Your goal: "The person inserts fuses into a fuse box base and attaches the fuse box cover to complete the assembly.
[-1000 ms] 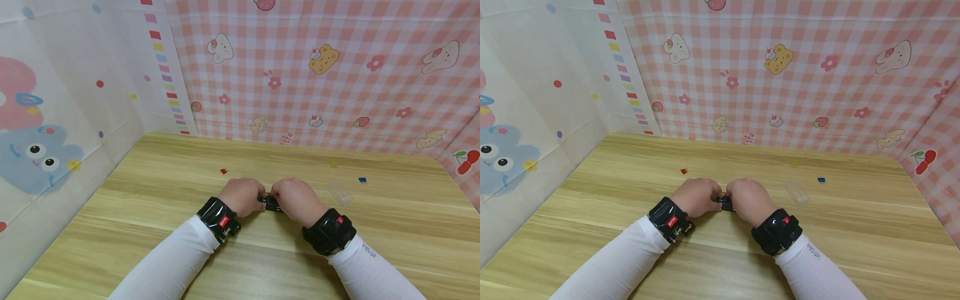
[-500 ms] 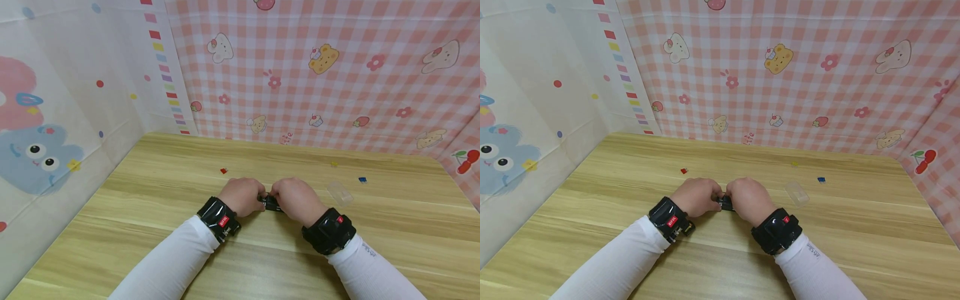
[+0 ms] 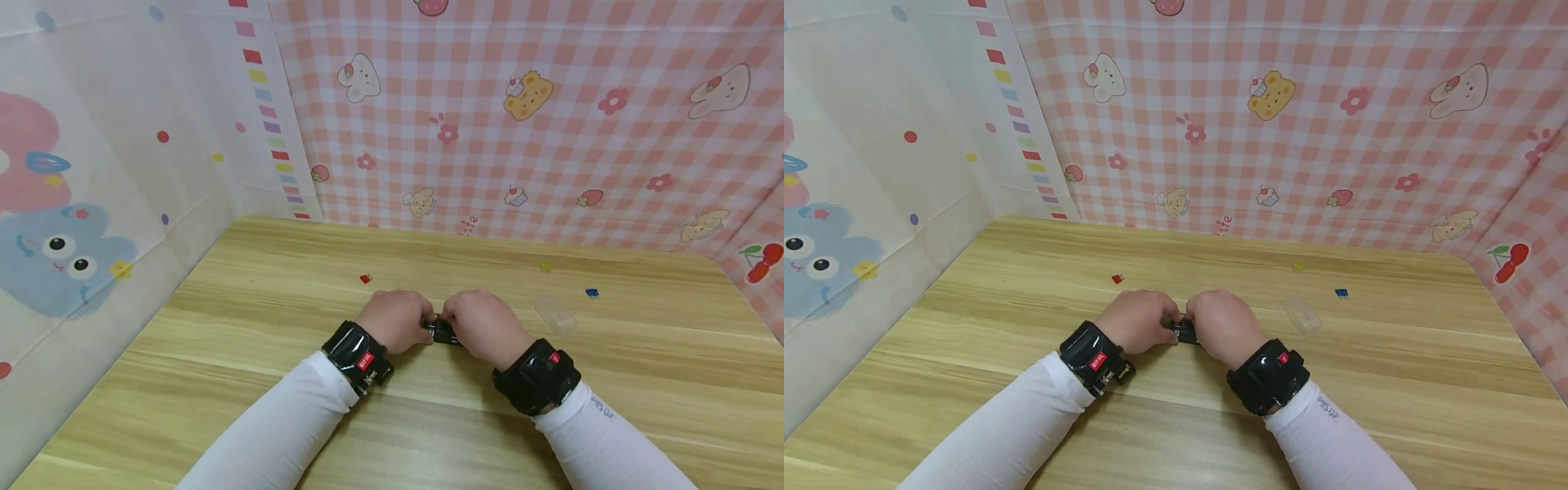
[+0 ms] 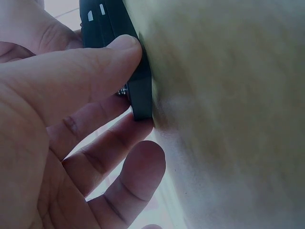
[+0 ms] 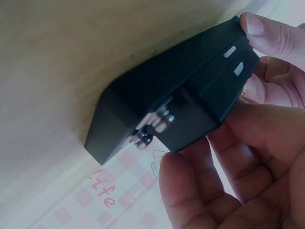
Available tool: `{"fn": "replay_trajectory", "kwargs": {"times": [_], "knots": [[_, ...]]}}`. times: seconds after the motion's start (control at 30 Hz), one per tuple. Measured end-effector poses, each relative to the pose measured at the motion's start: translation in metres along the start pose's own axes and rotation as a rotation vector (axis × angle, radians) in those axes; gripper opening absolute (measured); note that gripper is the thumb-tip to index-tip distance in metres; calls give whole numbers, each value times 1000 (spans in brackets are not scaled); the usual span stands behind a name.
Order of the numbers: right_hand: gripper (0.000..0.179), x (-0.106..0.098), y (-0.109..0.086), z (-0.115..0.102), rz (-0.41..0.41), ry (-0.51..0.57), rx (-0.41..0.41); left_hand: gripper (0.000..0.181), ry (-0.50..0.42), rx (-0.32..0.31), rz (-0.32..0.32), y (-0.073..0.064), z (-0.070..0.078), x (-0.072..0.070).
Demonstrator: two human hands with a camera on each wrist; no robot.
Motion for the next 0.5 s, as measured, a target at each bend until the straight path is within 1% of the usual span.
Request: {"fn": "replay_trajectory", "kwargs": {"times": [0.27, 0.4, 0.5], "knots": [[13, 0, 0, 1, -21, 28, 4, 15, -1, -2, -3, 0, 0, 1], [10, -3, -2, 3, -28, 39, -6, 15, -10, -6, -6, 0, 0, 1], [9, -7, -4, 7, -38, 45, 6, 16, -8, -11, -8, 1, -1, 1]]}}
Point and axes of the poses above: each hand's wrist, its own y-axis towards the middle knuckle, its own x-axis out of the palm, z = x × y, the point moved 8 cm from there along y, towards the middle knuckle, and after that the axes turned 9 degrees about -y, right-handed, at the moved point
